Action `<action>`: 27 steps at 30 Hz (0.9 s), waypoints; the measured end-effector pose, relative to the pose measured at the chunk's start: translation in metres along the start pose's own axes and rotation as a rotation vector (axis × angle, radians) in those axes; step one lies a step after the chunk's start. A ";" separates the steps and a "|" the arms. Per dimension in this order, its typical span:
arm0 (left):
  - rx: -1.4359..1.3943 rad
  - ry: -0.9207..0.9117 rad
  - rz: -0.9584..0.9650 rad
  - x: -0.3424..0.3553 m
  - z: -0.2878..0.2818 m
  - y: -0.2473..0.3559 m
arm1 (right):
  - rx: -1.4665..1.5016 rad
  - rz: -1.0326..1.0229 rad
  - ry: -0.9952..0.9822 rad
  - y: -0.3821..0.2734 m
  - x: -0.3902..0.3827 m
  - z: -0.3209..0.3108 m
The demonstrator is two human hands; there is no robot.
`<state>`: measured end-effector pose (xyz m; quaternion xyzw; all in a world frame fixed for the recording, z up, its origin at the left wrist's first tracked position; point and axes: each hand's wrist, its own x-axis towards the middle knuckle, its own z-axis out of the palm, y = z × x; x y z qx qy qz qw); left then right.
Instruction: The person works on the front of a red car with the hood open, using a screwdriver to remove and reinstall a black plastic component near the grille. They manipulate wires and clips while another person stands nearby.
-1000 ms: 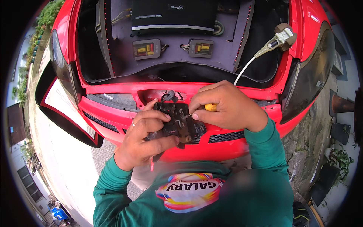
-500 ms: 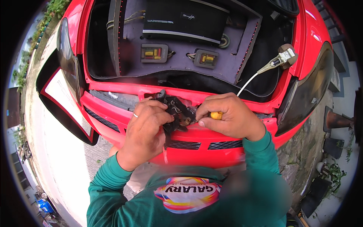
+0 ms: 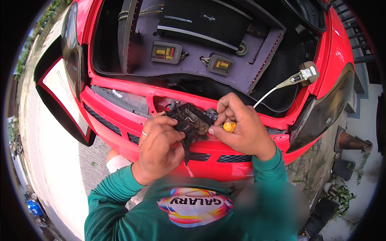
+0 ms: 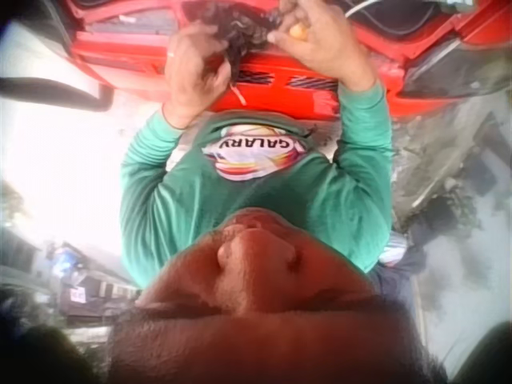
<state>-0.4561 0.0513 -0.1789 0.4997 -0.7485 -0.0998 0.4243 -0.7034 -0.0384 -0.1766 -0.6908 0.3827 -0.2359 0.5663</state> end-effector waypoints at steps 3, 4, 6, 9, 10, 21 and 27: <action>-0.010 0.010 0.011 -0.004 0.000 -0.003 | -0.013 -0.016 0.006 0.002 0.000 0.001; -0.009 0.010 0.020 -0.005 0.000 -0.005 | -0.027 -0.005 0.005 0.003 0.000 0.003; -0.004 0.017 0.042 -0.008 0.000 -0.007 | -0.050 0.017 0.006 0.004 0.000 0.005; 0.005 0.025 0.068 -0.012 0.002 -0.011 | -0.045 0.048 0.002 0.001 -0.001 0.006; 0.009 0.017 0.070 -0.011 0.000 -0.011 | -0.086 0.011 -0.001 0.003 -0.002 0.006; 0.049 -0.144 0.163 0.005 -0.017 -0.015 | -0.117 -0.093 -0.026 0.007 -0.004 0.003; 0.047 -0.149 0.124 -0.001 -0.015 -0.013 | -0.157 -0.144 -0.067 0.012 -0.004 -0.003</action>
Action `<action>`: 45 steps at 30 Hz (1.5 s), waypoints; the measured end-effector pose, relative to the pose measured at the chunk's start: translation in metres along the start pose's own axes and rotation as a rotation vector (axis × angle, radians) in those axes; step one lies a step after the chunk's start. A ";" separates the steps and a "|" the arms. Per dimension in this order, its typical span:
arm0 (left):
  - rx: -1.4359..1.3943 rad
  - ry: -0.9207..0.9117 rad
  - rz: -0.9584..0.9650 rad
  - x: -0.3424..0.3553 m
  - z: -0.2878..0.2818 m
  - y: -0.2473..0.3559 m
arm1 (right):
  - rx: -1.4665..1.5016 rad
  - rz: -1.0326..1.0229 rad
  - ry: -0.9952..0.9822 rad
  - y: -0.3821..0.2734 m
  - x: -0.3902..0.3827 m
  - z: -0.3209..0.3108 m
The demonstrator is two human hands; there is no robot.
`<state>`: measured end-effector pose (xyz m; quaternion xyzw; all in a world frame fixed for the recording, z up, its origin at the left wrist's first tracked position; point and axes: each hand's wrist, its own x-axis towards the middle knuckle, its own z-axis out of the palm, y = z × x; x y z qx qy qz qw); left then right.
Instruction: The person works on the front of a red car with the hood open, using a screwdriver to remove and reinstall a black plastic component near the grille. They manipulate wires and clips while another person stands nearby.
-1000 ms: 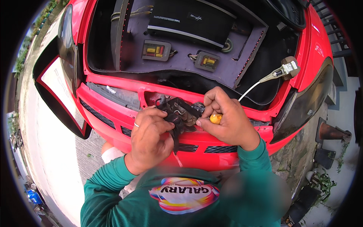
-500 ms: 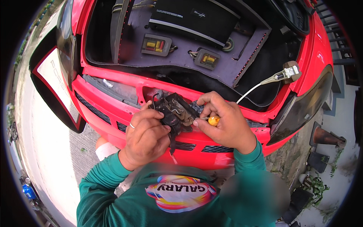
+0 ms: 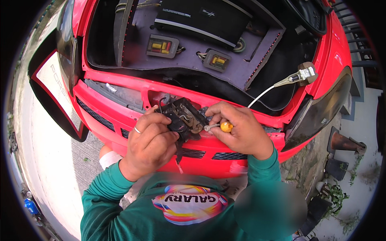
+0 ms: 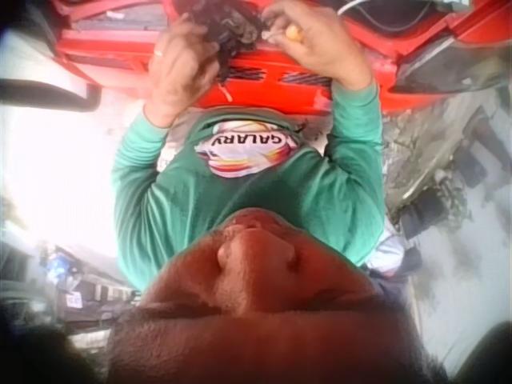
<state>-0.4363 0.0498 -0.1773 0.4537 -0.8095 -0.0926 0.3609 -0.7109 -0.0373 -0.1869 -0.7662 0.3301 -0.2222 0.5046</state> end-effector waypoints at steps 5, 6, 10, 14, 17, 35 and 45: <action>0.000 0.012 -0.012 0.000 -0.001 0.000 | 0.042 0.010 -0.001 -0.001 0.000 -0.001; -0.004 0.008 -0.002 0.000 -0.002 -0.001 | 0.053 0.020 0.000 -0.001 0.001 -0.001; -0.007 0.023 0.005 -0.001 -0.002 -0.001 | 0.034 0.016 0.030 0.002 0.001 0.003; -0.005 0.028 0.002 0.000 -0.002 0.000 | 0.007 0.025 0.032 0.001 0.001 0.004; -0.039 0.007 0.045 0.001 -0.005 -0.005 | 0.006 0.032 0.020 -0.001 0.001 0.002; -0.184 0.081 0.025 -0.013 0.010 -0.021 | -0.110 0.008 -0.010 0.008 -0.003 -0.001; -0.142 -0.143 -0.115 -0.006 0.000 -0.016 | -0.226 -0.023 -0.014 0.014 -0.005 -0.001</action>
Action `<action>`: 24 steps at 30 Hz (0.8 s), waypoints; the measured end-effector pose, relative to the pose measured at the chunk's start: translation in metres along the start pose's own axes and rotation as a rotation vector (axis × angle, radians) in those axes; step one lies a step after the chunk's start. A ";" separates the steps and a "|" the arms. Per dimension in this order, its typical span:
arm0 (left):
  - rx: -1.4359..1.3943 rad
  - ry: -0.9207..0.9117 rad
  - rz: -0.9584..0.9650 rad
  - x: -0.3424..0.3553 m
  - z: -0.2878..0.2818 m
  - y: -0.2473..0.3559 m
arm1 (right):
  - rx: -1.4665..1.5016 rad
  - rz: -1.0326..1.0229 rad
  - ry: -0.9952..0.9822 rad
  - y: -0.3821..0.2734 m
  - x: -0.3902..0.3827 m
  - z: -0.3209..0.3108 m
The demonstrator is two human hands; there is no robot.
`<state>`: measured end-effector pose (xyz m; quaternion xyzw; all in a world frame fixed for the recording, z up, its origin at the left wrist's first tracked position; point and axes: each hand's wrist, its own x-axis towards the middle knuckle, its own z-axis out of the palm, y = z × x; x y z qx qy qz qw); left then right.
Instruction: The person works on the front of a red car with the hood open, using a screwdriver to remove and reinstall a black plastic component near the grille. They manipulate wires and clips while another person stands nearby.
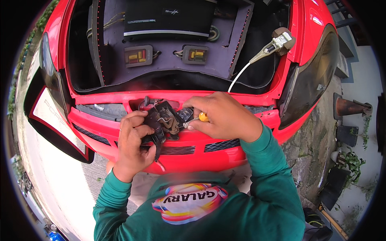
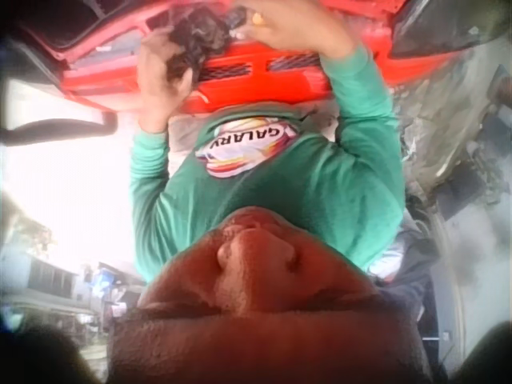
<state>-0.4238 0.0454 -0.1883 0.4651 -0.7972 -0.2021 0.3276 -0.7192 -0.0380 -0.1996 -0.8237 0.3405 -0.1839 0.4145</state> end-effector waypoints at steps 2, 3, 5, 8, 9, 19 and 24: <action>-0.030 -0.141 -0.068 0.014 -0.015 0.004 | -0.009 0.019 -0.010 0.001 0.000 0.002; -0.019 -0.275 -0.055 0.020 -0.026 0.004 | -0.018 0.032 -0.023 0.000 0.001 0.001; -0.086 -0.472 -0.076 0.033 -0.042 0.008 | -0.034 0.048 -0.033 -0.003 0.001 0.001; -0.185 -0.560 -0.161 0.050 -0.051 0.015 | -0.055 0.058 -0.024 -0.005 0.000 0.003; -0.165 -0.530 -0.182 0.053 -0.050 0.016 | -0.059 0.061 -0.023 -0.005 0.000 0.003; 0.090 -0.426 -0.129 0.061 -0.009 0.025 | -0.069 0.040 0.002 -0.005 0.000 0.005; 0.012 -0.390 -0.159 0.057 -0.006 0.021 | -0.061 0.053 0.002 -0.007 -0.001 0.004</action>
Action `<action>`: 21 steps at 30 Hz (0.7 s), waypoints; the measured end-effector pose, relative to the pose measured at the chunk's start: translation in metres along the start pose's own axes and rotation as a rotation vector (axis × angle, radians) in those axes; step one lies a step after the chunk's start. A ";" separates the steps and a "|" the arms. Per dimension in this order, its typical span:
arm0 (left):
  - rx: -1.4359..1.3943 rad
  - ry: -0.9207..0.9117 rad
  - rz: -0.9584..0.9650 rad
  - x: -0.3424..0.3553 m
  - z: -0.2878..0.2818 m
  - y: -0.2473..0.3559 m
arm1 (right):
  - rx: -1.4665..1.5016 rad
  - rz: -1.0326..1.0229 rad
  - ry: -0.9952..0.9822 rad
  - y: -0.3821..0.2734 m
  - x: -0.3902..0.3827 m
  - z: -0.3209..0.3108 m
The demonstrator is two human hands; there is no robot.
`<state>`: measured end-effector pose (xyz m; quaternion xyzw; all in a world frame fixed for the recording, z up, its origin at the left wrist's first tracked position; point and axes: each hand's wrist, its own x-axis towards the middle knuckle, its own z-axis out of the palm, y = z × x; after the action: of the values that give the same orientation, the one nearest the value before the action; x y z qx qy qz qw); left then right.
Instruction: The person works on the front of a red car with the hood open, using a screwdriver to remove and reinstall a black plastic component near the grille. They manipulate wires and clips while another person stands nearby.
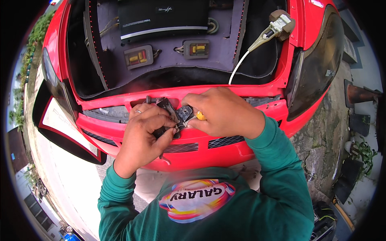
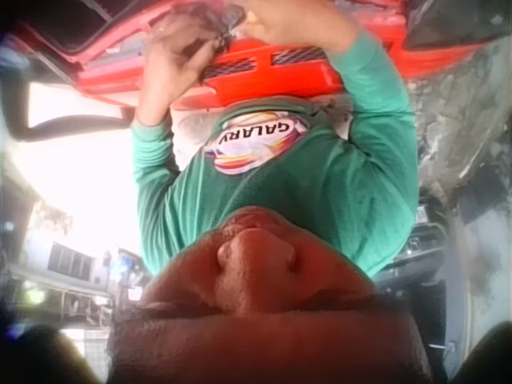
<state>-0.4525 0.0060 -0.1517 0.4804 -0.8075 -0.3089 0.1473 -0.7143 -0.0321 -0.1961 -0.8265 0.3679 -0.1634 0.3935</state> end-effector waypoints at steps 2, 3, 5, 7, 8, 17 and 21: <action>0.017 0.008 0.004 0.001 0.001 0.001 | 0.011 0.002 -0.002 0.000 0.000 0.000; 0.026 0.014 0.007 0.001 0.002 0.002 | 0.017 -0.001 -0.001 0.000 0.000 0.000; 0.017 0.032 0.009 0.000 0.003 0.002 | 0.016 0.000 -0.005 0.000 0.001 0.000; 0.018 0.041 0.010 0.000 0.004 0.002 | 0.004 0.008 -0.015 0.000 0.001 -0.001; 0.023 0.041 0.011 0.000 0.004 0.002 | -0.005 0.007 -0.017 0.000 0.001 -0.001; 0.012 0.070 -0.002 -0.004 0.008 0.000 | -0.001 0.001 -0.028 0.003 0.002 0.000; 0.008 0.084 -0.002 -0.004 0.010 -0.002 | 0.004 0.015 -0.033 0.003 0.002 0.000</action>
<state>-0.4546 0.0123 -0.1598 0.4943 -0.8014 -0.2855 0.1788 -0.7140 -0.0346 -0.1982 -0.8255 0.3672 -0.1476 0.4024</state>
